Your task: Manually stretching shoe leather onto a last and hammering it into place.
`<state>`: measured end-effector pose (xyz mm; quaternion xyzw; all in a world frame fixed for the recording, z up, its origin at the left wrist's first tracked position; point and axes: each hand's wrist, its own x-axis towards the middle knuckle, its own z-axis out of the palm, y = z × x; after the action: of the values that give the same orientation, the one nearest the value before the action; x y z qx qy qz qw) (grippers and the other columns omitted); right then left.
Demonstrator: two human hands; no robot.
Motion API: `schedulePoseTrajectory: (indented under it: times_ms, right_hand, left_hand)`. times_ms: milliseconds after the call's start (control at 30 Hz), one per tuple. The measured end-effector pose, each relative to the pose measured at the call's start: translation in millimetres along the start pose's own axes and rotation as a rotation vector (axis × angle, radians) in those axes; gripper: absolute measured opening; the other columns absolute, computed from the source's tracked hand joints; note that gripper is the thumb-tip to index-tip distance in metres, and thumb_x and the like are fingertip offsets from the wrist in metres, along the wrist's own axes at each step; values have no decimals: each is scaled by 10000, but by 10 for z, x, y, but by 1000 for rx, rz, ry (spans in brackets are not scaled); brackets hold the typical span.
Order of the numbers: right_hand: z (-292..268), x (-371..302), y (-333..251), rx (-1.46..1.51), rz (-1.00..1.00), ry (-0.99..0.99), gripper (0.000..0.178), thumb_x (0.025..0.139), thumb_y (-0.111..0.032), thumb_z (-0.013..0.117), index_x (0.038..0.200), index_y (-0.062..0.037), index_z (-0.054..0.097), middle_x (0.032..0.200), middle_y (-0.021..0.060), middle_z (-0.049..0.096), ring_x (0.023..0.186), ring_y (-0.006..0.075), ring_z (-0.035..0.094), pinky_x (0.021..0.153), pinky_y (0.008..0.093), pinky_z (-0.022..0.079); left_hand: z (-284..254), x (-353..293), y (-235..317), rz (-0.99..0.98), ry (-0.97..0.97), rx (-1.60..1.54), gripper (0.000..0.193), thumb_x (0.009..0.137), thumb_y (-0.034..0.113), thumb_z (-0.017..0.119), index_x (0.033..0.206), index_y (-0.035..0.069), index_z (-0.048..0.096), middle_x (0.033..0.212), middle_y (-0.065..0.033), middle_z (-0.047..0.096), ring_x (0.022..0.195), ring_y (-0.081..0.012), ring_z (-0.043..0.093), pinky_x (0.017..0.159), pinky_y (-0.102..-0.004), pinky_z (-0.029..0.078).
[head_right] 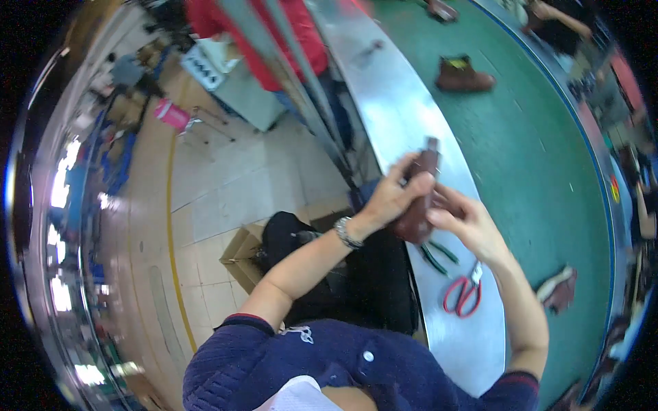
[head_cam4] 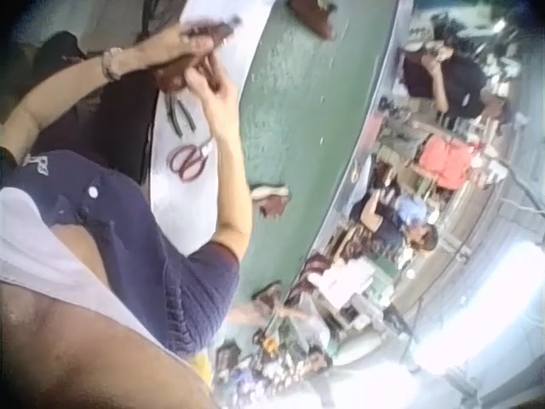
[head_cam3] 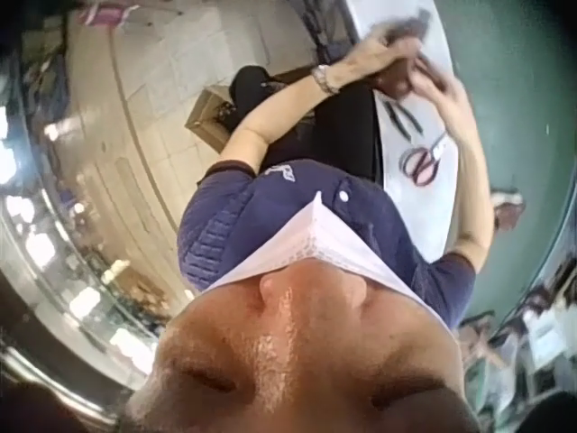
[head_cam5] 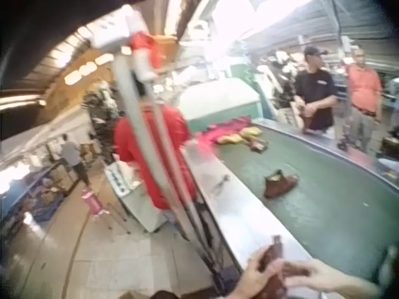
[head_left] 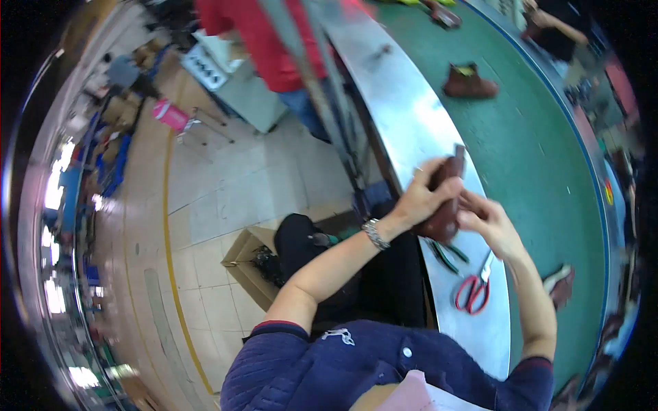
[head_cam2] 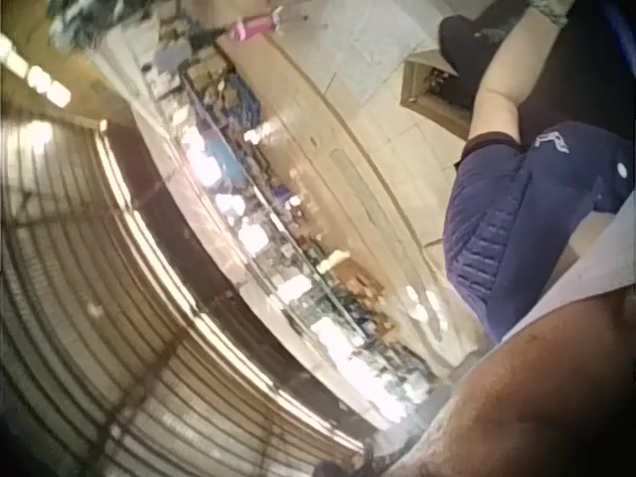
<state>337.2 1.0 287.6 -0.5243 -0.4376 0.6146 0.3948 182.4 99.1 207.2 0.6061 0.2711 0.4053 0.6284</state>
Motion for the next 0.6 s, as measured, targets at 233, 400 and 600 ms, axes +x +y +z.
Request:
schedulePoseTrajectory:
  times_ms: [233,400,600]
  right_hand:
    - [-179,36,-162,-234,-49,6,409,769,-287,772,1003,36,681,856,72,700,796,99,603,740,299,497]
    - [-172,-75,-165,-517,15,48,414,792,-330,755,988,29,691,845,145,708,789,163,657,749,320,512]
    - [71,-158,96,-552,-101,225,582,807,-406,735,1216,-10,614,1018,188,696,957,238,680,823,338,522]
  left_hand:
    - [192,12,236,126,100,164,420,800,343,714,1006,-7,604,922,-114,556,887,-247,516,816,-343,413]
    - [268,-36,159,117,71,181,408,825,346,689,1011,-11,622,922,-110,553,875,-231,507,815,-339,402]
    - [155,71,-54,-26,42,-86,613,880,376,666,1323,3,463,1138,-106,545,1051,-203,492,952,-381,393]
